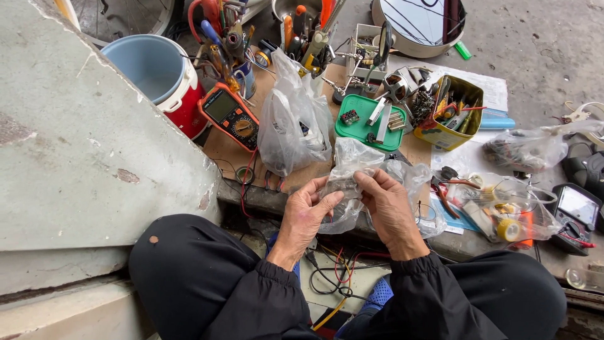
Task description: Sorting through and inspecting various small mechanical and electronic parts stored in plastic bags on a workbench.
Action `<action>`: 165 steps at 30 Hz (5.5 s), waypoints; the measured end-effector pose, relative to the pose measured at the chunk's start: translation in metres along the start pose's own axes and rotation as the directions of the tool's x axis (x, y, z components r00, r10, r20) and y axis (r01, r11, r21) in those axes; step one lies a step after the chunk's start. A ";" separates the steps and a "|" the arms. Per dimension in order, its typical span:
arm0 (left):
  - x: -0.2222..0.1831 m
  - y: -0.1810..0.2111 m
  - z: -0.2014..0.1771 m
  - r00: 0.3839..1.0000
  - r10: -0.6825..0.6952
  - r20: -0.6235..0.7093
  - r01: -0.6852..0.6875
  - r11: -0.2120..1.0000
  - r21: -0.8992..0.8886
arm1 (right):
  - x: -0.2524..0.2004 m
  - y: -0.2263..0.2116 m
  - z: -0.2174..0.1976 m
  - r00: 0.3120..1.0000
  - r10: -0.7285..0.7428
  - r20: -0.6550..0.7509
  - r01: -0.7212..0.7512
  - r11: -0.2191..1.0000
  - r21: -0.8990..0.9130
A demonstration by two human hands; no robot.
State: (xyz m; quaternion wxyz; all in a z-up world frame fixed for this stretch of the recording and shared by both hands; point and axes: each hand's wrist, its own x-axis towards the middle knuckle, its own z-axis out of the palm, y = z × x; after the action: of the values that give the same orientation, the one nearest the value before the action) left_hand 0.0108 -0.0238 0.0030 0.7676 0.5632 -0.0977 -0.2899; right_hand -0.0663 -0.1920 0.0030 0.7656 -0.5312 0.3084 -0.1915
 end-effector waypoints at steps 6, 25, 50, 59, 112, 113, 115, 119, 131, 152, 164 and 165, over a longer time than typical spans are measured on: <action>-0.008 0.012 0.004 0.999 -0.050 0.003 0.050 0.998 0.044 | -0.004 0.002 0.001 0.997 -0.057 -0.057 0.057 0.998 0.010; -0.004 -0.009 -0.004 0.995 0.059 -0.076 -0.051 0.993 0.107 | -0.017 -0.002 0.013 0.996 -0.047 0.078 0.043 0.998 0.047; -0.009 0.018 -0.009 0.964 0.063 -0.260 -0.070 0.997 -0.019 | 0.036 0.162 0.011 0.905 0.048 0.423 0.414 -0.326 -0.850; -0.003 0.022 -0.014 0.961 0.084 -0.264 -0.101 0.993 -0.053 | 0.038 0.103 -0.026 0.948 0.203 0.245 0.300 -0.309 -0.902; -0.013 0.025 -0.003 0.962 0.088 -0.259 -0.064 0.993 0.100 | -0.034 0.076 0.065 0.776 -0.505 0.379 0.545 0.232 -0.806; -0.013 0.024 -0.002 0.957 0.062 -0.285 -0.053 0.998 0.040 | -0.027 0.090 0.064 0.804 -0.429 0.410 0.540 0.242 -0.806; -0.014 0.023 0.000 0.957 0.037 -0.287 -0.045 0.999 -0.022 | -0.008 0.123 0.056 0.829 -0.366 0.424 0.525 0.246 -0.815; -0.023 0.038 0.006 0.974 0.016 -0.225 -0.002 0.998 0.065 | 0.025 0.152 0.033 0.847 -0.256 0.465 0.513 0.168 -0.842; 0.000 0.197 0.112 0.965 0.107 0.238 -0.143 0.980 0.139 | -0.076 -0.136 -0.053 0.864 -0.156 0.479 0.486 0.010 -0.874; 0.195 0.079 0.290 0.918 0.143 0.369 -0.278 0.896 0.345 | 0.110 -0.178 -0.239 0.924 -0.340 -0.175 -0.230 -0.128 -0.965; 0.146 0.064 0.248 0.887 -0.007 0.461 -0.414 0.431 0.802 | 0.097 -0.163 -0.220 0.982 -0.186 -0.026 -0.004 0.114 -0.993; 0.122 0.071 0.247 0.878 -0.088 0.470 -0.415 0.348 0.840 | 0.084 -0.170 -0.212 0.981 -0.184 -0.060 -0.023 0.198 -0.980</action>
State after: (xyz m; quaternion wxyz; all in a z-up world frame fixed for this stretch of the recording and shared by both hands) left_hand 0.0162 -0.2774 0.1329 0.2983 0.8007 -0.4703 -0.2208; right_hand -0.1412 -0.4531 0.0865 0.2185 -0.8923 0.3933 -0.0364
